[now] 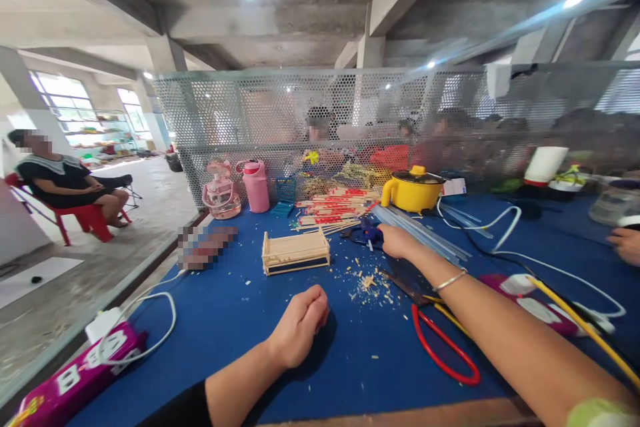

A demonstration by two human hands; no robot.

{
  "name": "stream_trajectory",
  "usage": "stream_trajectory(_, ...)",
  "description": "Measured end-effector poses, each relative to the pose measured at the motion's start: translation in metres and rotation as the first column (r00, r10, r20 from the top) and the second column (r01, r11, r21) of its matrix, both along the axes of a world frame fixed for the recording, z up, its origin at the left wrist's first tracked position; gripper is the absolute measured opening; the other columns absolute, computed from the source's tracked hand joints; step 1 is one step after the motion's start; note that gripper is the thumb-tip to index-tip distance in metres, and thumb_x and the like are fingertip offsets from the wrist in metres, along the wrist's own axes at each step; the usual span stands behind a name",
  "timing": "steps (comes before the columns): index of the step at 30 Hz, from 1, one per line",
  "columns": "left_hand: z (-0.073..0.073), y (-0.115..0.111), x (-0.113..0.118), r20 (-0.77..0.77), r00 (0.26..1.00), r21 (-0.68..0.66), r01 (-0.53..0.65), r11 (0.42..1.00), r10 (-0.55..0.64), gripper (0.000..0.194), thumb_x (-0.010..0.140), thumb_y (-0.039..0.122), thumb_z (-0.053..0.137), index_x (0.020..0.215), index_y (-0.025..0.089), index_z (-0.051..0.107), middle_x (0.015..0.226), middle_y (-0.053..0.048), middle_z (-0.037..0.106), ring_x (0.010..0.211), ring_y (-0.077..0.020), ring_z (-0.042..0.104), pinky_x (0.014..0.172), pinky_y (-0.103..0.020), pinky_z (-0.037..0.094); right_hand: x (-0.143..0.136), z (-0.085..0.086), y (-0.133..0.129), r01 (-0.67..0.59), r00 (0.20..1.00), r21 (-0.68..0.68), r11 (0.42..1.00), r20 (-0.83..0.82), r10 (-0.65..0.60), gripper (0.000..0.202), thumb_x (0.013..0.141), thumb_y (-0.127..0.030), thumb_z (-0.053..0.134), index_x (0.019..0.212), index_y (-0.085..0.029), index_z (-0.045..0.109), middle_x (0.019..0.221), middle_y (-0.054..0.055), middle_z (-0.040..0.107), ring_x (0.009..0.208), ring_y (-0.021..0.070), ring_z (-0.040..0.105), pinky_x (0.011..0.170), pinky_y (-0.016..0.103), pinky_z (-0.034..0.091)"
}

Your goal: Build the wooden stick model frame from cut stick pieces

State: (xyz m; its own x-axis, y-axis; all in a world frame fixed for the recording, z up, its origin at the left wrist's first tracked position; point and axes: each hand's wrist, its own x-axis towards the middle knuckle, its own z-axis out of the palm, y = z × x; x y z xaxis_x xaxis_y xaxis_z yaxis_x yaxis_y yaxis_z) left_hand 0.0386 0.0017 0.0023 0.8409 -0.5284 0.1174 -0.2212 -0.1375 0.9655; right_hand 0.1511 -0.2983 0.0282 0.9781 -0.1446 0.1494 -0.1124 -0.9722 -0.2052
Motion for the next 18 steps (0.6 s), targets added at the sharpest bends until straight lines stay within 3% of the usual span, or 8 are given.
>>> stream_trajectory(5, -0.004, 0.001, -0.006, -0.023, 1.0, 0.009, 0.019, 1.0, -0.019, 0.03, 0.087, 0.046, 0.044, 0.07, 0.022, 0.039, 0.059, 0.004, 0.039, 0.051, -0.0106, 0.033, 0.047, -0.024, 0.028, 0.001, -0.011, -0.003, 0.101, 0.991, 0.096, 0.99, 0.077, -0.108, 0.031, 0.09, -0.033, 0.055, 0.116, -0.017, 0.055, 0.114, 0.008, 0.059, 0.096, 0.0192, 0.06, 0.081, 0.04, 0.051)
stream_trajectory(7, 0.005, 0.003, -0.005, 0.02, 1.0, -0.018, -0.004, 1.0, 0.005, 0.033, 0.085, 0.048, 0.048, 0.069, 0.022, 0.036, 0.056, 0.006, 0.035, 0.05, -0.0097, 0.031, 0.046, -0.024, 0.028, -0.002, -0.009, -0.005, 0.171, 0.972, 0.157, 0.973, 0.132, -0.192, 0.034, 0.088, -0.034, 0.057, 0.116, -0.015, 0.054, 0.106, 0.009, 0.062, 0.091, 0.021, 0.061, 0.079, 0.04, 0.051)
stream_trajectory(9, 0.027, 0.007, 0.008, 0.116, 0.987, -0.074, -0.099, 0.992, 0.107, 0.036, 0.083, 0.049, 0.049, 0.067, 0.022, 0.032, 0.055, 0.006, 0.033, 0.049, -0.0088, 0.03, 0.046, -0.023, 0.029, -0.005, -0.005, -0.005, 0.209, 0.949, 0.233, 0.95, 0.188, -0.255, 0.039, 0.084, -0.035, 0.059, 0.116, -0.013, 0.052, 0.096, 0.011, 0.065, 0.087, 0.0244, 0.063, 0.075, 0.039, 0.049)
stream_trajectory(11, 0.057, 0.015, 0.039, 0.288, 0.908, -0.061, -0.3, 0.952, 0.305, 0.032, 0.086, 0.046, 0.044, 0.067, 0.022, 0.032, 0.056, 0.005, 0.038, 0.049, -0.0091, 0.036, 0.049, -0.023, 0.035, -0.006, 0.0, -0.002, 0.199, 0.929, 0.319, 0.927, 0.239, -0.282, 0.039, 0.082, -0.036, 0.058, 0.113, -0.014, 0.052, 0.088, 0.012, 0.066, 0.083, 0.0253, 0.063, 0.07, 0.037, 0.049)
stream_trajectory(12, 0.072, 0.019, 0.061, 0.405, 0.825, 0.037, -0.445, 0.895, 0.394, 0.029, 0.089, 0.042, 0.04, 0.068, 0.022, 0.035, 0.057, 0.005, 0.04, 0.051, -0.0097, 0.04, 0.052, -0.023, 0.037, -0.007, 0.002, -0.001, 0.177, 0.924, 0.363, 0.915, 0.258, -0.282, 0.035, 0.083, -0.038, 0.055, 0.109, -0.015, 0.053, 0.085, 0.01, 0.066, 0.079, 0.0237, 0.064, 0.067, 0.035, 0.049)
stream_trajectory(13, 0.086, 0.022, 0.087, 0.525, 0.733, 0.173, -0.59, 0.789, 0.433, 0.027, 0.09, 0.039, 0.037, 0.07, 0.021, 0.039, 0.059, 0.004, 0.043, 0.055, -0.0106, 0.045, 0.056, -0.024, 0.041, -0.007, 0.004, 0.001, 0.148, 0.923, 0.406, 0.902, 0.272, -0.273, 0.031, 0.085, -0.04, 0.05, 0.105, -0.016, 0.055, 0.081, 0.009, 0.067, 0.074, 0.0217, 0.064, 0.063, 0.032, 0.049)
stream_trajectory(15, 0.104, 0.027, 0.142, 0.558, 0.717, 0.287, -0.64, 0.713, 0.419, 0.02, 0.087, 0.034, 0.048, 0.076, 0.017, 0.05, 0.066, 0.0, 0.052, 0.066, -0.0149, 0.054, 0.064, -0.029, 0.045, -0.009, 0.006, 0.004, 0.083, 0.927, 0.473, 0.877, 0.286, -0.242, 0.032, 0.09, -0.043, 0.039, 0.097, -0.017, 0.057, 0.073, 0.005, 0.066, 0.064, 0.0182, 0.064, 0.055, 0.029, 0.048)
stream_trajectory(18, 0.102, 0.025, 0.216, 0.525, 0.777, 0.468, -0.604, 0.645, 0.347, 0.026, 0.085, 0.033, 0.057, 0.1, 0.012, 0.06, 0.098, -0.007, 0.062, 0.089, -0.0223, 0.06, 0.077, -0.037, 0.05, -0.009, 0.006, 0.004, 0.03, 0.931, 0.5, 0.865, 0.3, -0.206, 0.033, 0.089, -0.043, 0.039, 0.093, -0.017, 0.059, 0.067, 0.005, 0.066, 0.059, 0.018, 0.063, 0.054, 0.029, 0.048)
